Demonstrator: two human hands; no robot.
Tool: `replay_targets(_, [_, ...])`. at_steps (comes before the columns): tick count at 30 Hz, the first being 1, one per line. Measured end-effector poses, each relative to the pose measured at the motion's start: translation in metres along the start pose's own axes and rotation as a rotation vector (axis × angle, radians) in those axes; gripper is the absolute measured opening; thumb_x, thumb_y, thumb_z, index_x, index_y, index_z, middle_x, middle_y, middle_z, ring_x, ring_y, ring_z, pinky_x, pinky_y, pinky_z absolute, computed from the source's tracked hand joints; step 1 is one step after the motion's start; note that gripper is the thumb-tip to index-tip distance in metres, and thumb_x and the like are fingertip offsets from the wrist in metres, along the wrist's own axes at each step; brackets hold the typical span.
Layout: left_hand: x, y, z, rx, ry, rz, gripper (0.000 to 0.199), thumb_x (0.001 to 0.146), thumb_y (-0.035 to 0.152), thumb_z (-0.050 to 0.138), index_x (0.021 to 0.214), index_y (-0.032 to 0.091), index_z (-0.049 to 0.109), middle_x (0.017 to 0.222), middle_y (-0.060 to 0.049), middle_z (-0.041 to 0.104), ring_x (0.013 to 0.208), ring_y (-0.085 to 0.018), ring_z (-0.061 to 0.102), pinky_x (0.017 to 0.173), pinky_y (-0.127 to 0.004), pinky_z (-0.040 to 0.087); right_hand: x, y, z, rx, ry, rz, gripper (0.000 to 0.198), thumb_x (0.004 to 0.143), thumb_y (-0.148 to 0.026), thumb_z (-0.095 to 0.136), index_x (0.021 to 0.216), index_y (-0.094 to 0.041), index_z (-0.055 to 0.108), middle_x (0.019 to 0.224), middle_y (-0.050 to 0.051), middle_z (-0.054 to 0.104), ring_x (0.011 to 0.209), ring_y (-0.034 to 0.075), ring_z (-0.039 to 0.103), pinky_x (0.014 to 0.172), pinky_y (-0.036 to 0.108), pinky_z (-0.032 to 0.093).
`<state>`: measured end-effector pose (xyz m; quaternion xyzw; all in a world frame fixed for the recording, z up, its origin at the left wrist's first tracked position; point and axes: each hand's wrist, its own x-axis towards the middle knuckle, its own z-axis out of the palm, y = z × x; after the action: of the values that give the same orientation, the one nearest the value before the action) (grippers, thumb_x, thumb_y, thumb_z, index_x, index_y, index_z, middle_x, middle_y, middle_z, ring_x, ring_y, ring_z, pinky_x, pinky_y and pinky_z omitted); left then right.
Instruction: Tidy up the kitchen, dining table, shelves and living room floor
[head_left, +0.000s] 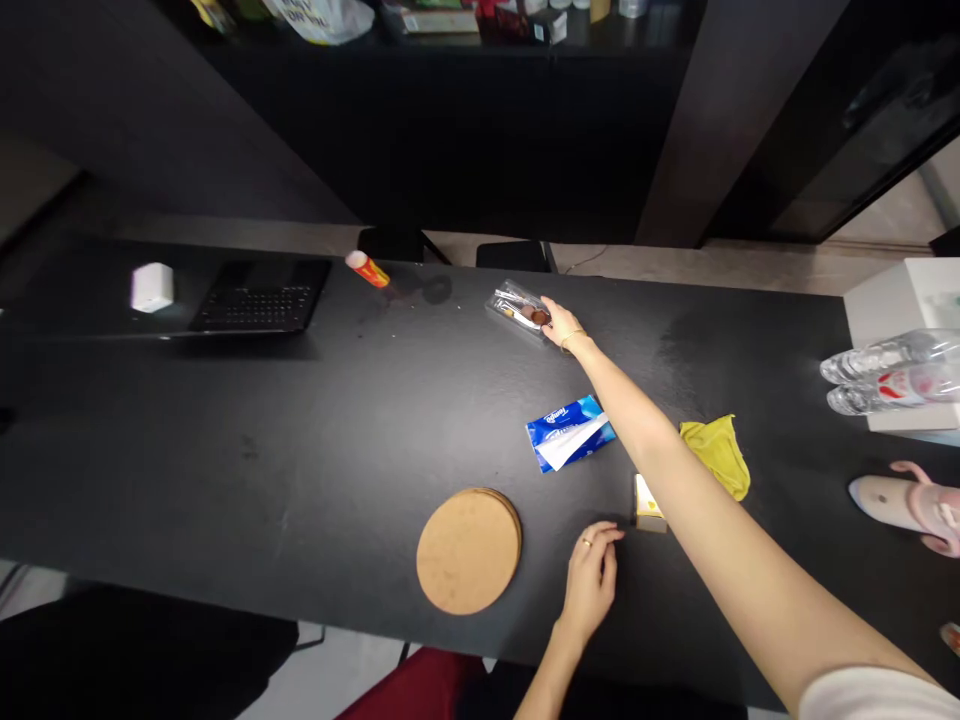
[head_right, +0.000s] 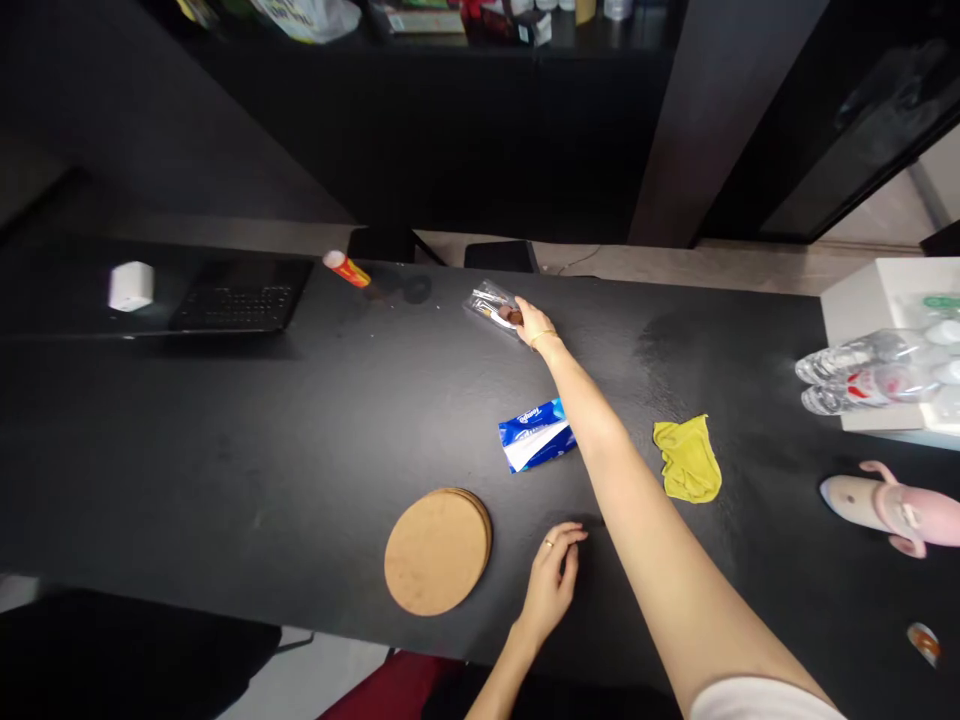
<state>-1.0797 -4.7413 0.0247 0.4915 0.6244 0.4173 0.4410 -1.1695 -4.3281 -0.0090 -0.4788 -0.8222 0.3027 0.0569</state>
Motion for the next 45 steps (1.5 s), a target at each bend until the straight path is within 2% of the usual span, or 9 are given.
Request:
replay_targets(5, [0.023, -0.015, 0.013, 0.076, 0.006, -0.034, 0.028, 0.095, 0.015, 0.043, 0.111, 0.022, 0.064, 0.118, -0.01, 0.065, 0.112, -0.021, 0.062, 0.1, -0.043, 0.051, -0.052, 0.071, -0.04, 0.134, 0.095, 0.11, 0.06, 0.092, -0.013, 0.04, 0.152, -0.015, 0.033, 0.136, 0.012, 0.062, 0.114, 0.018, 0.065, 0.107, 0.038, 0.046])
replay_targets(10, [0.04, -0.005, 0.068, 0.246, 0.007, -0.014, 0.046, 0.092, 0.034, 0.056, 0.134, 0.015, 0.053, 0.146, -0.02, 0.046, 0.135, -0.032, 0.046, 0.108, -0.051, 0.042, -0.238, 0.147, -0.093, -0.109, 0.364, 0.283, 0.05, 0.1, -0.031, 0.029, 0.147, -0.018, 0.044, 0.149, 0.01, 0.049, 0.145, 0.023, 0.036, 0.117, 0.047, 0.034])
replay_targets(14, [0.055, -0.007, 0.104, 0.439, -0.055, 0.105, 0.065, 0.088, 0.046, 0.061, 0.143, 0.015, 0.047, 0.159, -0.022, 0.026, 0.148, -0.038, 0.026, 0.116, -0.06, 0.025, -0.361, 0.164, -0.056, -0.32, 0.284, 0.462, 0.061, 0.097, -0.044, 0.039, 0.151, -0.014, 0.038, 0.159, 0.014, 0.032, 0.152, 0.034, 0.015, 0.12, 0.061, 0.02])
replay_targets(20, [0.078, -0.039, 0.108, 0.596, -0.19, 0.269, 0.056, 0.091, 0.043, 0.057, 0.142, 0.021, 0.052, 0.158, -0.019, 0.032, 0.146, -0.034, 0.032, 0.119, -0.059, 0.019, -0.429, 0.193, -0.018, -0.363, 0.208, 0.561, 0.052, 0.1, -0.039, 0.031, 0.151, -0.031, 0.039, 0.162, 0.002, 0.029, 0.153, 0.032, 0.013, 0.122, 0.062, 0.009])
replay_targets(26, [0.08, -0.05, 0.113, 0.606, -0.172, 0.276, 0.055, 0.09, 0.04, 0.057, 0.141, 0.02, 0.052, 0.159, -0.017, 0.032, 0.147, -0.033, 0.03, 0.119, -0.057, 0.025, -0.329, 0.291, -0.113, -0.388, 0.326, 0.691, 0.055, 0.101, -0.039, 0.025, 0.153, -0.023, 0.036, 0.163, 0.005, 0.026, 0.153, 0.031, 0.008, 0.121, 0.06, 0.009])
replay_targets(30, [0.082, -0.054, 0.116, 0.596, -0.162, 0.274, 0.053, 0.089, 0.039, 0.058, 0.139, 0.021, 0.053, 0.157, -0.016, 0.035, 0.147, -0.033, 0.031, 0.119, -0.058, 0.026, -0.242, 0.293, -0.13, -0.356, 0.255, 0.624, 0.053, 0.102, -0.035, 0.025, 0.153, -0.027, 0.037, 0.162, 0.0, 0.029, 0.153, 0.025, 0.01, 0.124, 0.054, 0.007])
replay_targets(34, [0.083, -0.058, 0.116, 0.596, -0.159, 0.277, 0.052, 0.089, 0.038, 0.058, 0.138, 0.021, 0.054, 0.158, -0.016, 0.033, 0.146, -0.033, 0.032, 0.118, -0.058, 0.027, -0.291, 0.241, -0.085, -0.326, -0.004, 0.199, 0.047, 0.101, -0.036, 0.034, 0.146, -0.036, 0.047, 0.157, -0.007, 0.037, 0.152, 0.02, 0.018, 0.126, 0.046, 0.007])
replay_targets(38, [0.083, -0.06, 0.117, 0.567, -0.138, 0.299, 0.051, 0.089, 0.036, 0.059, 0.138, 0.022, 0.054, 0.159, -0.016, 0.03, 0.147, -0.034, 0.031, 0.119, -0.058, 0.026, -0.324, 0.263, -0.092, -0.307, -0.022, 0.203, 0.048, 0.098, -0.032, 0.045, 0.145, -0.034, 0.048, 0.157, -0.002, 0.04, 0.15, 0.024, 0.022, 0.125, 0.05, 0.008])
replay_targets(45, [0.083, -0.056, 0.109, 0.594, -0.139, 0.349, 0.062, 0.087, 0.034, 0.059, 0.146, 0.024, 0.044, 0.158, -0.017, 0.032, 0.146, -0.035, 0.031, 0.116, -0.059, 0.031, -0.114, 0.378, -0.192, -0.218, 0.415, 0.729, 0.056, 0.104, -0.033, 0.017, 0.153, -0.012, 0.035, 0.164, 0.015, 0.017, 0.153, 0.032, 0.004, 0.118, 0.061, -0.003])
